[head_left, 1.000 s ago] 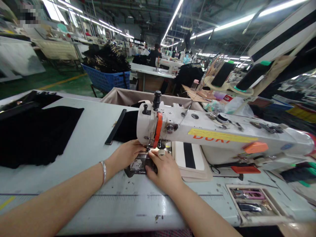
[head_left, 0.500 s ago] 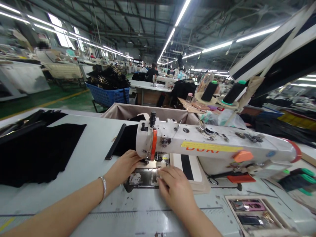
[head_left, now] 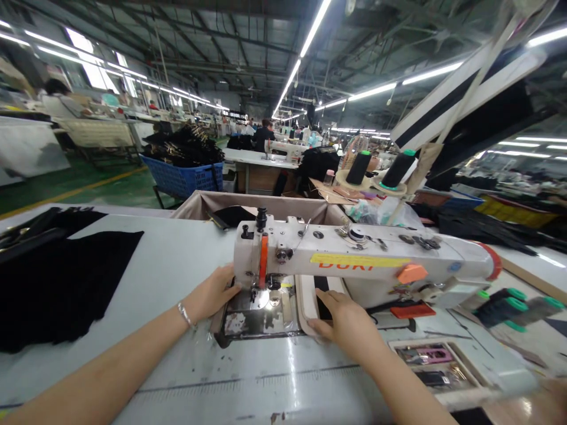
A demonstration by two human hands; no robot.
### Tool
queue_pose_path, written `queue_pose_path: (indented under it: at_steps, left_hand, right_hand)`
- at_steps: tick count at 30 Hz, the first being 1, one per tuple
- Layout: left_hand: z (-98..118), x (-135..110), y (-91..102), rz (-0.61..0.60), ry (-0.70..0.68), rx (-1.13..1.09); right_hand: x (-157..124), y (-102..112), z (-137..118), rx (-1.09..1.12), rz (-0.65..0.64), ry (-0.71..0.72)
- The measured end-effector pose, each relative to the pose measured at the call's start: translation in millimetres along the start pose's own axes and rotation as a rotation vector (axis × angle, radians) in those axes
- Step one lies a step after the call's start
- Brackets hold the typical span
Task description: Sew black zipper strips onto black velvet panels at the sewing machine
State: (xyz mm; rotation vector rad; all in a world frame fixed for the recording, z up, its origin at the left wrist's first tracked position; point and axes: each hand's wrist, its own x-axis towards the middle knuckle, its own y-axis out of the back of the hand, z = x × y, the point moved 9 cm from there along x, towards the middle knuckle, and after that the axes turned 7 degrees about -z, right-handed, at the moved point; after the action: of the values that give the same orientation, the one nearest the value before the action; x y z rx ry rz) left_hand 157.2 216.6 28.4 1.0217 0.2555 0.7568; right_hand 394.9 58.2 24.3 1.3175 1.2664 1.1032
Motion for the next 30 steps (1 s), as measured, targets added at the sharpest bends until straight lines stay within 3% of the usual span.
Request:
queue_pose_path:
  at_steps: [4,8,14,20,30]
  left_hand:
    - [-9.0,-41.6,-15.0,-0.14,0.055,-0.001]
    - [-11.6,-66.7,-23.0,-0.122,0.075,0.018]
    - [-4.8,-68.3,-25.8,-0.018,0.006,0.102]
    - [2.5,-69.6,-25.5,0.049,-0.078,0.175]
    - [-1.9,-71.0,-27.7,0.082,-0.09,0.185]
  right_hand:
    - [1.9,-6.7,-8.3,-0.173,0.048,-0.04]
    - [6.8,-14.8,-17.8,-0.244,-0.008,-0.08]
    - [10.3,-3.0,-27.4,-0.244,-0.012,-0.098]
    - [14.9,-6.8,-47.5,-0.267,-0.025,-0.129]
    - [11.9,3.0,-45.1,-0.251,0.049,-0.151]
